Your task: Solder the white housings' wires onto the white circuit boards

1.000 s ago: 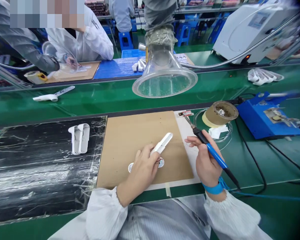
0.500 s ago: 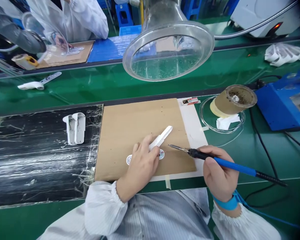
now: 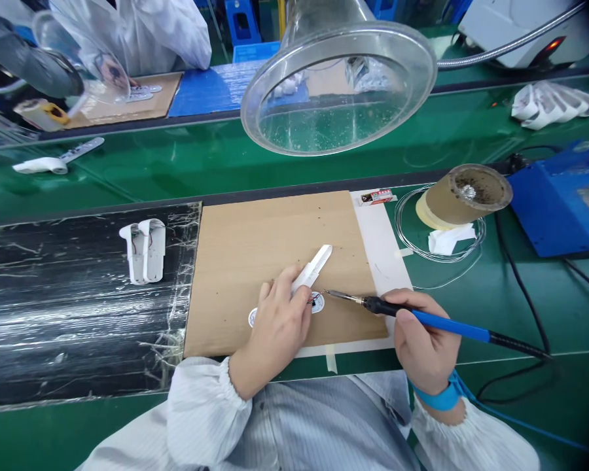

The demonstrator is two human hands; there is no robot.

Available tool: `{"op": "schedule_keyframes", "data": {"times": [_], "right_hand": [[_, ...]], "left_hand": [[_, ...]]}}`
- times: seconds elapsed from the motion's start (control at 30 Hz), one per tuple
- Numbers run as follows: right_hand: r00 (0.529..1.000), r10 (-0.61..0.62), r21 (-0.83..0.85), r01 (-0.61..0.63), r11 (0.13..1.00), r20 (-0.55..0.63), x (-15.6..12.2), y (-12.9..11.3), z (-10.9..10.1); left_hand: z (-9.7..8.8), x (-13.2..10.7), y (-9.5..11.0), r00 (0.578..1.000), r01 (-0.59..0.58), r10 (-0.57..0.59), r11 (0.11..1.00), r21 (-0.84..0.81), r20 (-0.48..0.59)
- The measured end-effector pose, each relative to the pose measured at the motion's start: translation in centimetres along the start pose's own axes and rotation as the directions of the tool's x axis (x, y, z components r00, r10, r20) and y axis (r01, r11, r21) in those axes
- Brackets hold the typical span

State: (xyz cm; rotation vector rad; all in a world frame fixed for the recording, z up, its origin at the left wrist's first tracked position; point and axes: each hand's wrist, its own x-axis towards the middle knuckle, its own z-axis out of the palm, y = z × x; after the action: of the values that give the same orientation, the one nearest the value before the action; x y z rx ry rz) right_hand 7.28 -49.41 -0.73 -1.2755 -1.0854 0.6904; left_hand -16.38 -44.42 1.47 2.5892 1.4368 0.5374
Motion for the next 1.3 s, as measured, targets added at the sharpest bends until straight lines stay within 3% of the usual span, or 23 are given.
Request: {"op": "schedule_keyframes", "data": {"times": [0.3, 0.67, 1.3], "right_hand": [[0.999, -0.026, -0.016, 0.027, 1.0, 0.044, 0.01, -0.39, 0.0], [0.998, -0.029, -0.015, 0.03, 0.999, 0.057, 0.15, -0.66, 0.22], [0.998, -0.028, -0.043, 0.03, 0.999, 0.061, 0.4, -0.47, 0.6]], "left_hand": [[0.36, 0.12, 0.11, 0.998, -0.009, 0.011, 1.0, 0.029, -0.068], [0.32, 0.07, -0.04, 0.997, 0.012, -0.015, 0.999, -0.046, -0.072], [0.77, 0.01, 0.31, 0.994, 0.038, -0.038, 0.999, 0.004, -0.101]]}}
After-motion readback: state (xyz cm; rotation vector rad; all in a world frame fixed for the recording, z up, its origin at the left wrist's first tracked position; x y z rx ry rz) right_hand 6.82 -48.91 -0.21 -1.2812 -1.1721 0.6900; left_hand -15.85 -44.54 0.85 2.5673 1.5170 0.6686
